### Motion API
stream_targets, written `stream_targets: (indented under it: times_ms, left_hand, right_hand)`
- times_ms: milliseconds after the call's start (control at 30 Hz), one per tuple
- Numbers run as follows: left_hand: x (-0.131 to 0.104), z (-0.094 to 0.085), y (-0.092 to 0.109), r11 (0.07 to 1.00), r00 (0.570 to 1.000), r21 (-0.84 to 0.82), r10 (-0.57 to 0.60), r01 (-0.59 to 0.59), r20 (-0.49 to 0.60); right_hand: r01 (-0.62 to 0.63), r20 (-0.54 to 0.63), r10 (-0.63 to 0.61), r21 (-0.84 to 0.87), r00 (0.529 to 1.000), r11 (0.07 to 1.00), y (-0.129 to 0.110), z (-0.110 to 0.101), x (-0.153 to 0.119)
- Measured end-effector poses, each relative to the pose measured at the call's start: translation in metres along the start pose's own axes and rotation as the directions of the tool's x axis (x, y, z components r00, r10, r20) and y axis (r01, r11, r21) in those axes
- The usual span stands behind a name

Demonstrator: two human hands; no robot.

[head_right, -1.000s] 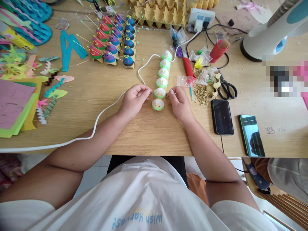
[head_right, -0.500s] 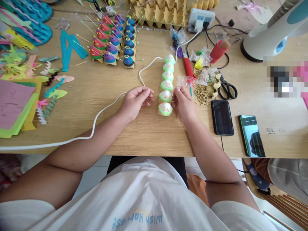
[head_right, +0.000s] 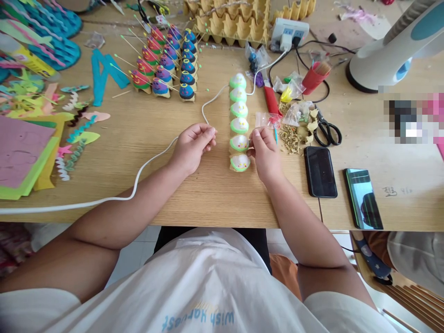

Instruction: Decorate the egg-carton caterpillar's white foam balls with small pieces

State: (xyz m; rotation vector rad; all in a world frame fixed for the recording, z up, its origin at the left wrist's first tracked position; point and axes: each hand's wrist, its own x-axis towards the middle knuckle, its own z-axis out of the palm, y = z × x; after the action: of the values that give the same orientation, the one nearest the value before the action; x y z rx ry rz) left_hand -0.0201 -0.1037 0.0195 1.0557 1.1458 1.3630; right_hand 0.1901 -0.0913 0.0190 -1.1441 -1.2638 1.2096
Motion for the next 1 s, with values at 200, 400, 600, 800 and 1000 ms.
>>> stream_targets:
  times_ms: [200,400,600,800,1000]
  left_hand:
    - [0.000,0.002,0.000,1.000,0.999,0.012,0.024,-0.025,0.031]
    - [-0.001,0.003,0.002,1.000,0.999,0.017,0.024,-0.025,0.041]
    - [0.000,0.003,0.003,1.000,0.999,0.021,-0.024,0.023,0.038]
    - [0.000,0.004,0.002,1.000,0.999,-0.017,-0.001,0.002,0.045]
    - [0.000,0.003,0.002,1.000,0.999,-0.016,-0.012,0.013,0.053]
  right_hand:
    - [-0.021,0.064,0.024,-0.055,0.998,0.998,-0.006,0.007,-0.005]
    - [-0.003,0.094,0.010,-0.066,0.996,0.998,-0.008,0.010,-0.008]
    - [-0.078,0.102,0.079,-0.012,0.992,0.997,-0.002,0.012,-0.007]
    - [-0.137,0.131,0.131,0.042,0.983,0.990,-0.005,0.012,-0.008]
    - [-0.192,0.164,0.175,0.100,0.971,0.976,-0.008,0.012,-0.010]
